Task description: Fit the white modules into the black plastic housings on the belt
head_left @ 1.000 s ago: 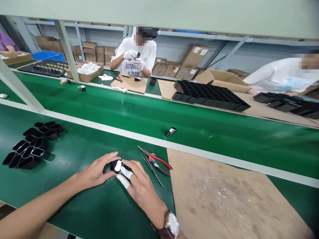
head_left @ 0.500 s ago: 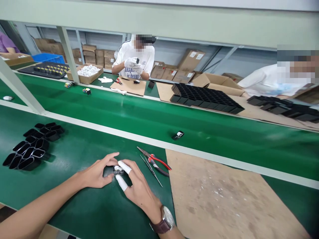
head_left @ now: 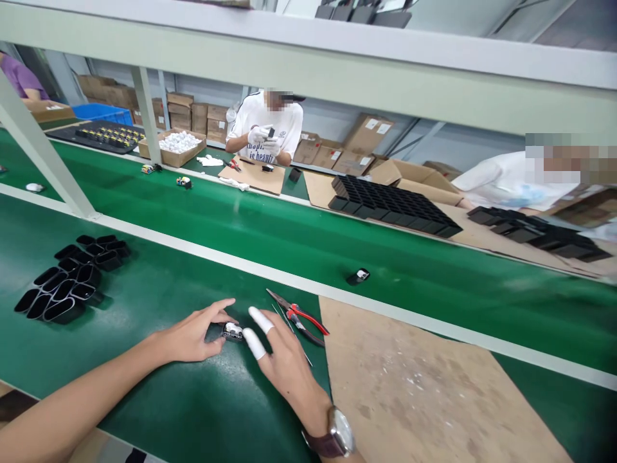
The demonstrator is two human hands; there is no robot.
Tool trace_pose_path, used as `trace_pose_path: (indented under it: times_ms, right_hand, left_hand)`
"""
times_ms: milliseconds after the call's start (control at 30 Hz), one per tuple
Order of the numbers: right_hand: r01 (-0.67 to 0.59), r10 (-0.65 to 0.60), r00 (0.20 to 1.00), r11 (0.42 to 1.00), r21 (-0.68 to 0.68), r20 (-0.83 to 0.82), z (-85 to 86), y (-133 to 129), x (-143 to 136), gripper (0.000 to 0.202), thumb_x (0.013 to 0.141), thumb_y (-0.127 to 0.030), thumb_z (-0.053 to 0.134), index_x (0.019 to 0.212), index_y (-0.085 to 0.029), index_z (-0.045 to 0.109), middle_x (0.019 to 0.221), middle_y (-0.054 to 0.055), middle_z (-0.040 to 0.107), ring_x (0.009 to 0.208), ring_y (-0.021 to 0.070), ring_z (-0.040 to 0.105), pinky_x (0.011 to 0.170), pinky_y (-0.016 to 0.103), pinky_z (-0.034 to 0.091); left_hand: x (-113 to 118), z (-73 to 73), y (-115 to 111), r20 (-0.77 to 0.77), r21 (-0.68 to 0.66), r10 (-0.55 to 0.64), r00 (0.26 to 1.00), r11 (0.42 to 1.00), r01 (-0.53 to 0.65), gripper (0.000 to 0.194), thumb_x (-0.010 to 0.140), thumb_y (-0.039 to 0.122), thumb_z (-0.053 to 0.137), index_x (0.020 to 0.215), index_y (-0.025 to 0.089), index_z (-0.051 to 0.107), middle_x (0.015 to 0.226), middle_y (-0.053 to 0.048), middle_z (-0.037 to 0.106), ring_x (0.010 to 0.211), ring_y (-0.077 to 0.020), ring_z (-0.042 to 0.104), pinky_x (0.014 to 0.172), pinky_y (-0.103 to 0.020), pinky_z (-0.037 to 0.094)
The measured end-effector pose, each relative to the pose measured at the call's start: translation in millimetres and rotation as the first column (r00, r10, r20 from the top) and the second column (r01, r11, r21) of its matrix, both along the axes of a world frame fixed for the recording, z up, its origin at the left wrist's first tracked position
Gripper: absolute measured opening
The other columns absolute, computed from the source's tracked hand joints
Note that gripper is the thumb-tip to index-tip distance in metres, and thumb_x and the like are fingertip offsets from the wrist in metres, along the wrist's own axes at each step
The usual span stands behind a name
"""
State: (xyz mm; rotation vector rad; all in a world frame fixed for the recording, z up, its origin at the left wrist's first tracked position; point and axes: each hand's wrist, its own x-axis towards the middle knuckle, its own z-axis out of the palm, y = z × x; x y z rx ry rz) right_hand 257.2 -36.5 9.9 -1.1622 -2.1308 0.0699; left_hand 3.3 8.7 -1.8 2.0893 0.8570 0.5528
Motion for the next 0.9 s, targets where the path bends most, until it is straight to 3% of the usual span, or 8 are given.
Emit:
trace_pose_path:
  times_ms: [100, 233, 333, 433, 500, 633, 900]
  right_hand:
    - [0.223, -0.245, 0.947, 0.967, 0.127, 0.205, -12.5, -0.9, 28.2, 0.031, 0.108, -0.025, 0.05, 0.135, -0.015, 0.06, 0.116, 0.019, 0.069, 0.103, 0.0343, 0.069, 0.084, 0.05, 0.062]
    - [0.253, -0.347, 0.849, 0.929, 0.27, 0.399, -32.0, -4.6, 49.1, 0.031, 0.104, -0.015, 0.037, 0.119, -0.012, 0.064, 0.098, 0.019, 0.07, 0.08, 0.0331, 0.068, 0.065, 0.048, 0.059]
    - [0.219, -0.284, 0.898, 0.951, 0.219, 0.335, -27.1, -11.0, 40.7, 0.031, 0.104, -0.01, 0.035, 0.121, -0.012, 0.061, 0.1, 0.016, 0.068, 0.085, 0.0308, 0.069, 0.069, 0.044, 0.06]
    - [0.158, -0.171, 0.962, 0.984, 0.076, 0.213, -6.5, -20.2, 22.9, 0.029, 0.105, -0.012, 0.04, 0.128, -0.015, 0.058, 0.106, 0.011, 0.066, 0.086, 0.0241, 0.068, 0.069, 0.035, 0.058]
    - [0.111, -0.116, 0.971, 0.993, 0.038, 0.21, 7.5, -25.8, 13.0, 0.027, 0.104, -0.01, 0.041, 0.123, -0.016, 0.059, 0.107, 0.01, 0.064, 0.083, 0.0219, 0.066, 0.064, 0.032, 0.054]
    - [0.082, -0.104, 0.951, 0.993, 0.088, 0.29, 22.6, -31.6, 4.0, 0.026, 0.097, -0.003, 0.04, 0.1, -0.018, 0.061, 0.102, 0.011, 0.062, 0.076, 0.0221, 0.061, 0.057, 0.034, 0.046]
    - [0.044, -0.071, 0.946, 0.995, 0.09, 0.317, 21.7, -22.0, -0.6, 0.027, 0.09, 0.001, 0.043, 0.091, -0.019, 0.061, 0.101, 0.011, 0.06, 0.079, 0.0232, 0.057, 0.063, 0.035, 0.049]
  left_hand:
    - [-2.4, 0.0, -1.6, -0.029, -0.012, 0.01, 1.0, 1.0, -0.01, 0.084, 0.095, 0.028, 0.071, 0.165, 0.035, 0.024, 0.144, -0.005, 0.067, 0.137, -0.0274, 0.061, 0.116, -0.047, 0.049]
    - [-1.4, -0.4, -2.6, -0.029, 0.018, 0.021, 0.999, 1.0, -0.02, 0.077, 0.094, 0.039, 0.076, 0.16, 0.032, 0.037, 0.142, -0.008, 0.065, 0.127, -0.0278, 0.065, 0.109, -0.044, 0.054]
    - [1.1, -1.6, -1.9, 0.037, 0.127, 0.011, 0.999, 0.992, -0.016, 0.048, 0.098, 0.033, 0.071, 0.144, 0.026, 0.057, 0.125, -0.008, 0.071, 0.116, -0.0255, 0.068, 0.101, -0.04, 0.057]
    - [2.6, -2.2, -0.9, 0.102, 0.184, -0.019, 0.995, 0.983, -0.001, 0.031, 0.098, 0.031, 0.072, 0.128, 0.022, 0.066, 0.114, -0.008, 0.073, 0.107, -0.024, 0.068, 0.095, -0.037, 0.057]
    - [2.8, -2.0, -0.3, 0.108, 0.17, -0.012, 0.994, 0.985, -0.006, 0.03, 0.097, 0.031, 0.074, 0.124, 0.021, 0.067, 0.112, -0.008, 0.072, 0.104, -0.0231, 0.068, 0.093, -0.035, 0.056]
    - [1.8, -1.6, 0.3, 0.088, 0.142, -0.001, 0.996, 0.99, -0.012, 0.028, 0.096, 0.032, 0.075, 0.121, 0.022, 0.067, 0.11, -0.007, 0.072, 0.101, -0.0223, 0.068, 0.089, -0.034, 0.056]
    - [0.8, -3.5, 0.4, 0.111, 0.145, -0.025, 0.994, 0.989, 0.008, 0.028, 0.097, 0.03, 0.074, 0.123, 0.021, 0.066, 0.113, -0.007, 0.071, 0.106, -0.0227, 0.067, 0.093, -0.035, 0.055]
